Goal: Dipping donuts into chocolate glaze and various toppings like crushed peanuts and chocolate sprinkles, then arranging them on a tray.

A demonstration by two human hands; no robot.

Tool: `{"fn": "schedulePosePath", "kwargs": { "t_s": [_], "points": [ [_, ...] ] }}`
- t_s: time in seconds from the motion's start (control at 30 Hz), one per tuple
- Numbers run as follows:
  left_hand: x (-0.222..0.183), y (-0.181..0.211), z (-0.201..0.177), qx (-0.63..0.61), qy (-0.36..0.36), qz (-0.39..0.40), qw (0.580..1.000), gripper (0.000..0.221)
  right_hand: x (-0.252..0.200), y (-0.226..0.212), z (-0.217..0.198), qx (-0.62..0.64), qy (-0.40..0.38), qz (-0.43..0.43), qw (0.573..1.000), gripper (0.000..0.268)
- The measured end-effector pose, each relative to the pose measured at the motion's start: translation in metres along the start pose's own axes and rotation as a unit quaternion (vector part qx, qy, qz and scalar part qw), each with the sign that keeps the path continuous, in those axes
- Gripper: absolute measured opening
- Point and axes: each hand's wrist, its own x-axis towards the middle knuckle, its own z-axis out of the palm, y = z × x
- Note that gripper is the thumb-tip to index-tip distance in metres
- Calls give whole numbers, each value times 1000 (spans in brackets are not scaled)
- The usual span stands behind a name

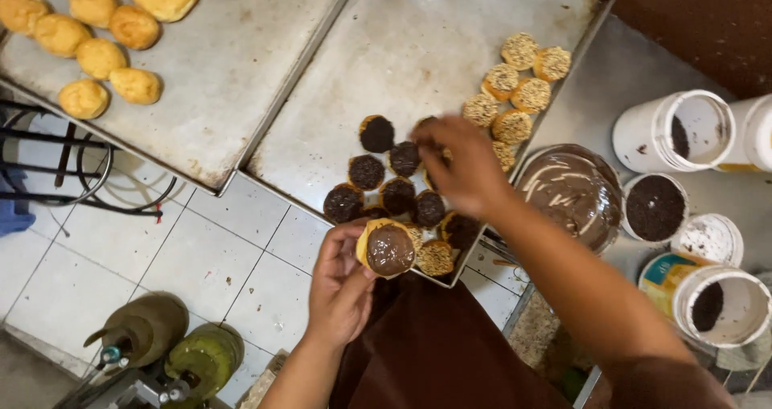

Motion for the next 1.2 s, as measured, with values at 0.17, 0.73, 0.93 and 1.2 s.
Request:
{"fn": "schedulePosePath", "kwargs": {
  "t_s": [0.17,0.73,0.93,1.2],
  "points": [
    [6,-29,60,-156,-29,-90,983,33,-109,20,-31,423,2,-138,896,49],
    [-22,-93,152,69,-170,-282,942,25,-326,196,-100,166,483,289,810,35],
    [-29,-100,151,91,-166,-293,937,23,-335,243,-121,-133,228,234,936,28],
    [-31,-101,149,76,-175,-283,940,20,-316,266,-117,-228,74,312,920,29]
  ]
}}
